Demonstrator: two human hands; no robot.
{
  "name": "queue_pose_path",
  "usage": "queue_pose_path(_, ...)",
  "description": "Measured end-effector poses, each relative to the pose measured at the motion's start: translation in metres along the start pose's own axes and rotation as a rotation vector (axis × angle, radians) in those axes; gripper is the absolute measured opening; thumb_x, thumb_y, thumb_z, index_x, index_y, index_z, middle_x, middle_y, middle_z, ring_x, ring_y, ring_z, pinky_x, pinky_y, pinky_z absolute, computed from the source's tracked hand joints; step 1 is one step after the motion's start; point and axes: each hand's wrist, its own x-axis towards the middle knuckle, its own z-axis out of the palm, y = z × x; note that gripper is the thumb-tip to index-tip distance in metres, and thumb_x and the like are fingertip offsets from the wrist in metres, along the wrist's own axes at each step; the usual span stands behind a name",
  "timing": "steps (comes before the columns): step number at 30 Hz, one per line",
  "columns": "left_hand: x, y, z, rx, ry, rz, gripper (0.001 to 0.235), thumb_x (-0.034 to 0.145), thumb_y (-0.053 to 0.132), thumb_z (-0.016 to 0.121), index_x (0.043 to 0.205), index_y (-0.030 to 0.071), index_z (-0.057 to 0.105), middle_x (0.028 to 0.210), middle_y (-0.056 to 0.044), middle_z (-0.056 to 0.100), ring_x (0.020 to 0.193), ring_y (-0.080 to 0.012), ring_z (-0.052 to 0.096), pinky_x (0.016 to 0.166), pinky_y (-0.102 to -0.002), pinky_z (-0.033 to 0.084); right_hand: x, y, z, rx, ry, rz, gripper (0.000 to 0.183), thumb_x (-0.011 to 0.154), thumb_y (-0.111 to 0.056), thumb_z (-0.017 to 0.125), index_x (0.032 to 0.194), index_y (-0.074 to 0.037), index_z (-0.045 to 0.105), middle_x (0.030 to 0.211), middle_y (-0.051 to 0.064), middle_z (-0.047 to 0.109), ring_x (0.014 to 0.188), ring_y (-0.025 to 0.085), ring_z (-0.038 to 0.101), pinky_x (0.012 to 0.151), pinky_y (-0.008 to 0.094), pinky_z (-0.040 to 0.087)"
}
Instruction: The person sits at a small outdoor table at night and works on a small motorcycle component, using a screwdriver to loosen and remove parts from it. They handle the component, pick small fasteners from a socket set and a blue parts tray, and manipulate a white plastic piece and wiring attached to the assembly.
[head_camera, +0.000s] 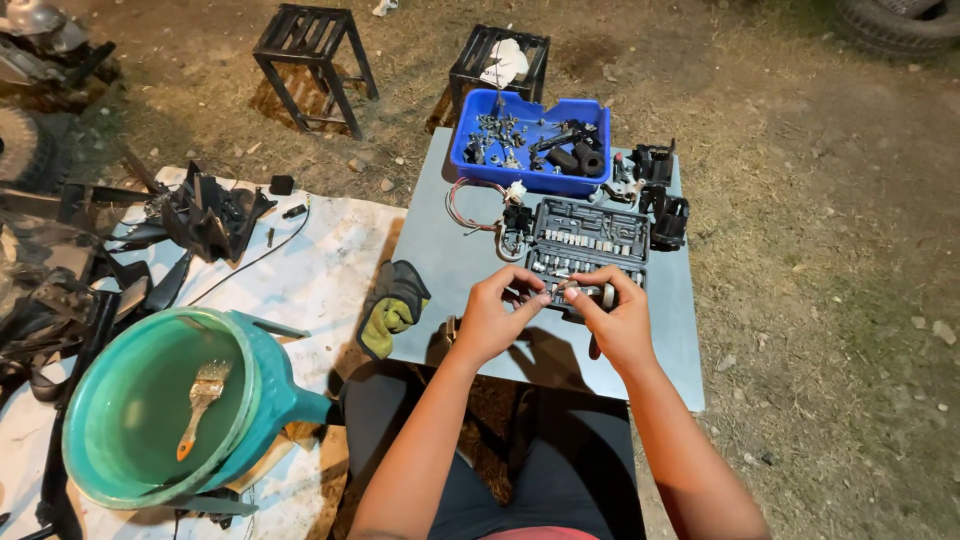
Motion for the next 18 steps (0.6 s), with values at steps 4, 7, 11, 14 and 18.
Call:
queue_pose_path(4, 0.000, 0.000, 0.007, 0.011, -0.023, -0.009, 0.019, 0.085, 0.010, 0.082, 0.097, 0.003, 0.069, 0.089, -0.002, 0.074, 0.076, -0.0094, 0.065, 0.070, -0.026, 0.054, -0.006, -0.016, 0.002, -0.014, -0.029, 0.027, 0.015, 0.086, -0.009, 0.076, 0.097, -0.005, 0.068, 0.077, -0.003, 0.071, 0.039, 0.003, 0.044, 0.028, 0.026, 0.032)
queue_pose_path(7, 0.000, -0.007, 0.012, -0.027, -0.022, -0.021, 0.019, 0.085, 0.010, 0.081, 0.098, 0.003, 0.068, 0.088, -0.002, 0.074, 0.077, -0.0093, 0.067, 0.070, -0.026, 0.054, -0.005, 0.000, -0.004, -0.009, -0.011, 0.062, 0.015, 0.088, -0.010, 0.078, 0.099, -0.005, 0.069, 0.066, 0.001, 0.062, 0.037, 0.004, 0.040, 0.030, 0.026, 0.028)
queue_pose_path(11, -0.003, -0.014, 0.017, 0.031, -0.042, -0.030, 0.020, 0.086, 0.011, 0.079, 0.103, 0.004, 0.071, 0.093, -0.003, 0.076, 0.081, -0.0108, 0.070, 0.070, -0.027, 0.054, -0.005, 0.004, -0.006, -0.028, -0.003, 0.069, 0.014, 0.087, -0.010, 0.078, 0.098, -0.005, 0.070, 0.074, -0.001, 0.065, 0.040, 0.004, 0.043, 0.031, 0.025, 0.030)
queue_pose_path(14, -0.004, -0.017, 0.022, 0.076, -0.048, 0.000, 0.020, 0.087, 0.010, 0.079, 0.106, 0.004, 0.074, 0.093, -0.005, 0.074, 0.082, -0.0135, 0.072, 0.071, -0.028, 0.056, -0.002, 0.020, -0.010, -0.063, -0.029, 0.067, 0.014, 0.087, -0.011, 0.078, 0.098, -0.005, 0.071, 0.077, -0.002, 0.066, 0.046, 0.003, 0.043, 0.038, 0.024, 0.031)
queue_pose_path(18, -0.006, -0.010, 0.028, 0.224, -0.049, 0.086, 0.021, 0.087, 0.009, 0.077, 0.107, 0.004, 0.073, 0.093, -0.009, 0.070, 0.081, -0.0223, 0.071, 0.074, -0.033, 0.058, 0.003, 0.049, -0.020, -0.021, -0.057, 0.064, 0.015, 0.088, -0.008, 0.080, 0.101, -0.004, 0.074, 0.077, -0.002, 0.062, 0.057, 0.001, 0.045, 0.048, 0.023, 0.033)
